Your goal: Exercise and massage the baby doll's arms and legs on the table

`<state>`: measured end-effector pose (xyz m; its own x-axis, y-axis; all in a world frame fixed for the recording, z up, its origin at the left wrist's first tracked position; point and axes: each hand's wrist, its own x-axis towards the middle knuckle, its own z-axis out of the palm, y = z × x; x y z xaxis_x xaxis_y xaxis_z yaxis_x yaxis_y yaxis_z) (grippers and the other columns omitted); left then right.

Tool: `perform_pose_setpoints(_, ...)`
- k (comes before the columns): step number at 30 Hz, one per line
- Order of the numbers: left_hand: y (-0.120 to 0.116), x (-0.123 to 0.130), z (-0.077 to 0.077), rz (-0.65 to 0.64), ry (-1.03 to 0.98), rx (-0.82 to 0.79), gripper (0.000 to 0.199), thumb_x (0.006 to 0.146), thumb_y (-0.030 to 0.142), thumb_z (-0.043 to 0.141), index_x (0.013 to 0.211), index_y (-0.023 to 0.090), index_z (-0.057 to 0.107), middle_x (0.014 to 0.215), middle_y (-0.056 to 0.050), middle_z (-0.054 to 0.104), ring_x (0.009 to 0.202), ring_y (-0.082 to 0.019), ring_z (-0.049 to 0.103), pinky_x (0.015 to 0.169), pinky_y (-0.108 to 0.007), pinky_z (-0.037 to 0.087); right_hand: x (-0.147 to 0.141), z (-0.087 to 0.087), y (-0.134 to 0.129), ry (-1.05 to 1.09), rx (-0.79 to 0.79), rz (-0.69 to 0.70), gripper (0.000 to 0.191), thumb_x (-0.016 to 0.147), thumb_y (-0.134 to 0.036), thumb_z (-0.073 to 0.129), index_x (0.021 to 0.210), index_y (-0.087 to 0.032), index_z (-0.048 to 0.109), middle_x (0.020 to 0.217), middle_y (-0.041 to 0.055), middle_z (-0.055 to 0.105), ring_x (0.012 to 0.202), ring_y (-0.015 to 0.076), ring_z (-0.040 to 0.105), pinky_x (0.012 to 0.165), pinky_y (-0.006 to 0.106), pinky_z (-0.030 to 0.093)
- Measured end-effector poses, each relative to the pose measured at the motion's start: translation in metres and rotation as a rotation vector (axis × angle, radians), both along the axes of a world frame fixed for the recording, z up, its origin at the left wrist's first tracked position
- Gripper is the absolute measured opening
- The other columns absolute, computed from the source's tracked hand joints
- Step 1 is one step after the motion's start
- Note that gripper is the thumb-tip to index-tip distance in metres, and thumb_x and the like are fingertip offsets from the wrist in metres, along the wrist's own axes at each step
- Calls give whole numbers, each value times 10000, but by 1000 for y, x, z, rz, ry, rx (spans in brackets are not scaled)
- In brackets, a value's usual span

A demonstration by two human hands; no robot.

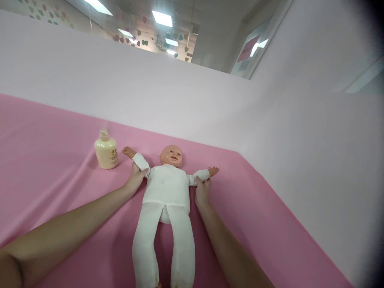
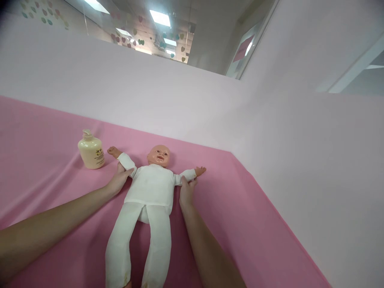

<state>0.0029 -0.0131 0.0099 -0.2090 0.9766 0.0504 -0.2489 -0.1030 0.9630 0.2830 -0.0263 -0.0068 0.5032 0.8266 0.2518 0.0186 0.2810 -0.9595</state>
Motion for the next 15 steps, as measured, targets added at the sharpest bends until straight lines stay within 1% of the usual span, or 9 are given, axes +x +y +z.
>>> perform_pose_setpoints(3, -3, 2, 1, -34, 120, 110, 426, 796, 184, 675, 1162, 245, 465, 1212, -61, 537, 1264, -232, 496, 1136, -390, 382, -6, 13, -9, -8, -47, 8, 750, 782, -386, 643, 1470, -264, 369, 1433, 122, 542, 1256, 254, 583, 1077, 451, 491)
perform_pose_setpoints(6, -7, 4, 2, -80, 257, 242, 400, 813, 190, 641, 1188, 217, 503, 1181, -65, 560, 1211, -233, 521, 1175, -438, 349, -12, 22, -16, -86, 3, 67, 653, 794, -361, 617, 1416, -247, 456, 1342, 103, 614, 1198, 239, 610, 1065, 445, 489)
perform_pose_setpoints(9, -11, 5, 5, -122, 382, 335, 444, 811, 173, 620, 1250, 220, 575, 1249, -89, 590, 1249, -263, 509, 1198, -462, 322, -18, 26, -20, -146, 36, 139, 610, 804, -324, 607, 1402, -257, 506, 1336, 83, 636, 1198, 229, 616, 1075, 444, 482)
perform_pose_setpoints(11, -12, 3, 6, -184, 466, 385, 478, 810, 143, 584, 1273, 250, 631, 1300, -84, 610, 1284, -275, 500, 1214, -468, 305, -20, 27, -21, -193, 40, 188, 559, 804, -298, 601, 1360, -259, 561, 1343, 74, 642, 1213, 233, 612, 1098, 454, 466)
perform_pose_setpoints(13, -11, 2, 7, -257, 521, 414, 520, 798, 111, 549, 1274, 283, 671, 1303, -69, 633, 1287, -275, 512, 1223, -476, 298, -21, 28, -22, -265, 55, 228, 476, 785, -251, 580, 1257, -258, 647, 1297, 64, 665, 1208, 241, 614, 1114, 464, 452)
perform_pose_setpoints(15, -10, 0, 6, -291, 541, 428, 550, 782, 95, 534, 1265, 303, 696, 1284, -62, 650, 1270, -271, 532, 1222, -479, 310, -21, 29, -23, -335, 83, 256, 424, 752, -200, 547, 1138, -261, 712, 1230, 55, 683, 1185, 245, 618, 1114, 465, 453)
